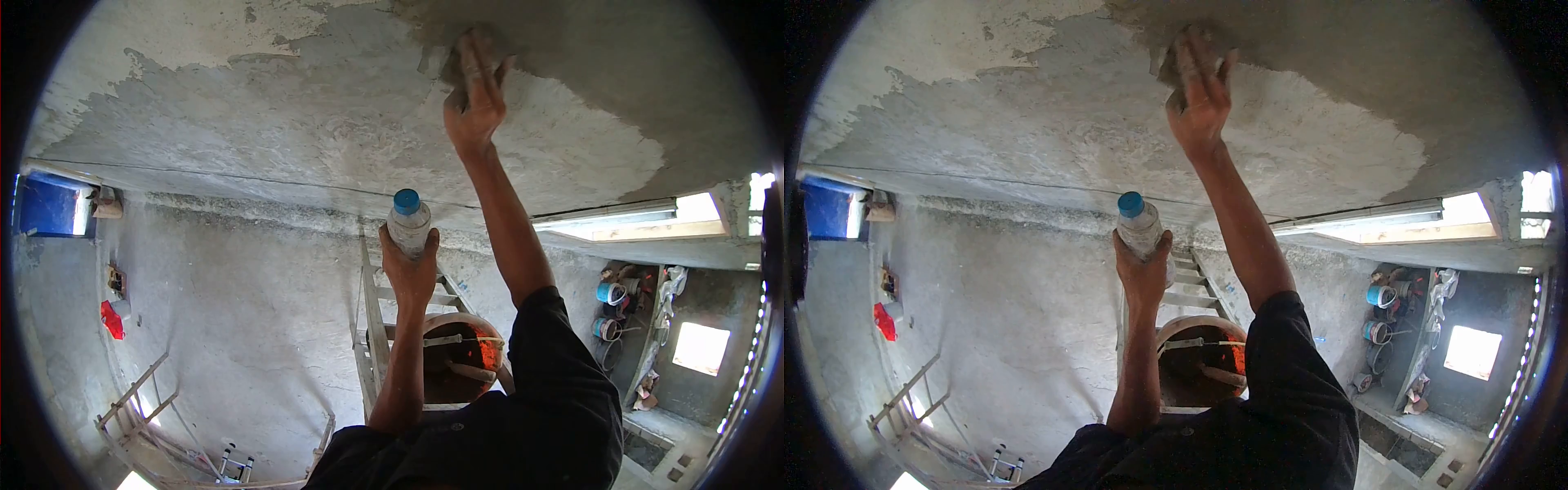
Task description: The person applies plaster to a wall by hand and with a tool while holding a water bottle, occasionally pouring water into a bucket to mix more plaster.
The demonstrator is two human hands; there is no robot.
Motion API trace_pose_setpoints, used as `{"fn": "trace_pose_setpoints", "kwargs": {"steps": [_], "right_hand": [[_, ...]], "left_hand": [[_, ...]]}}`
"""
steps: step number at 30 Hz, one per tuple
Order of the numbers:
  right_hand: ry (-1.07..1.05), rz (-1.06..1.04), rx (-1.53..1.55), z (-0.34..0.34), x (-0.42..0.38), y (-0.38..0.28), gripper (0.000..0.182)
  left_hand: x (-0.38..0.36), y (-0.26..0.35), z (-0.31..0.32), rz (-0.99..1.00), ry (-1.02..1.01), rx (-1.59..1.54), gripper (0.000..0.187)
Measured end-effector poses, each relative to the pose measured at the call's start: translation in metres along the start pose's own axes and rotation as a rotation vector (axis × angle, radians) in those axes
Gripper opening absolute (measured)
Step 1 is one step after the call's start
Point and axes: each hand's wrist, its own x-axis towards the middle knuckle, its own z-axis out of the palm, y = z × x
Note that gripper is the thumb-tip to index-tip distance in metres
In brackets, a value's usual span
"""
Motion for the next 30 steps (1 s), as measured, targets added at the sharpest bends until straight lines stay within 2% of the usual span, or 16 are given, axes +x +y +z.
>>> {"fn": "trace_pose_setpoints", "kwargs": {"steps": [3,6,8,9,11,12,14,15,17,18,20,21,23,24,26,30], "right_hand": [[0.1,0.039,-0.139,0.004,0.006,0.009,0.069],[-0.006,0.002,-0.036,0.015,-0.016,0.004,0.069],[-0.16,0.027,0.097,0.01,-0.022,-0.006,0.071],[-0.159,0.025,0.097,0.009,-0.02,-0.005,0.071],[0.006,0.011,-0.003,0.004,-0.008,0.0,0.073],[0.005,0.013,0.0,0.004,-0.001,0.003,0.073],[0.208,0.036,-0.056,0.006,0.015,0.01,0.074],[0.209,0.037,-0.058,0.011,0.012,0.01,0.074],[-0.01,0.04,0.004,0.024,-0.001,0.006,0.073],[-0.008,0.04,0.002,0.028,-0.006,0.002,0.073],[-0.311,-0.014,0.168,0.028,-0.015,-0.011,0.074],[-0.309,-0.014,0.168,0.023,-0.015,-0.012,0.074],[-0.067,-0.049,0.138,0.015,-0.01,-0.01,0.074],[-0.069,-0.047,0.144,0.015,-0.004,-0.007,0.074],[0.143,0.008,-0.026,0.017,0.007,0.0,0.072],[0.053,0.057,-0.007,0.028,-0.001,-0.007,0.071]], "left_hand": [[0.0,-0.001,0.0,0.011,-0.005,0.018,0.049],[0.001,-0.005,0.0,0.035,0.002,0.03,0.052],[0.001,-0.005,0.0,0.038,0.005,0.024,0.052],[0.0,-0.006,0.001,0.023,0.008,0.027,0.053],[0.001,-0.005,0.0,0.008,0.016,0.032,0.053],[0.0,-0.003,0.0,0.013,0.009,0.031,0.054],[0.0,-0.002,-0.001,0.018,0.001,0.031,0.055],[0.001,-0.003,-0.001,0.023,-0.002,0.041,0.056],[0.001,-0.004,-0.001,0.028,-0.009,0.05,0.056],[0.002,-0.005,-0.001,0.026,-0.011,0.031,0.056],[0.001,-0.011,0.0,0.022,-0.013,0.013,0.055],[0.001,-0.015,0.001,0.037,0.002,0.018,0.054],[0.003,-0.009,0.0,0.054,0.025,0.021,0.053],[0.002,-0.005,-0.001,0.038,0.007,0.024,0.053],[0.0,-0.002,-0.002,0.017,-0.016,0.032,0.053],[0.002,-0.002,-0.001,0.007,-0.027,0.012,0.054]]}}
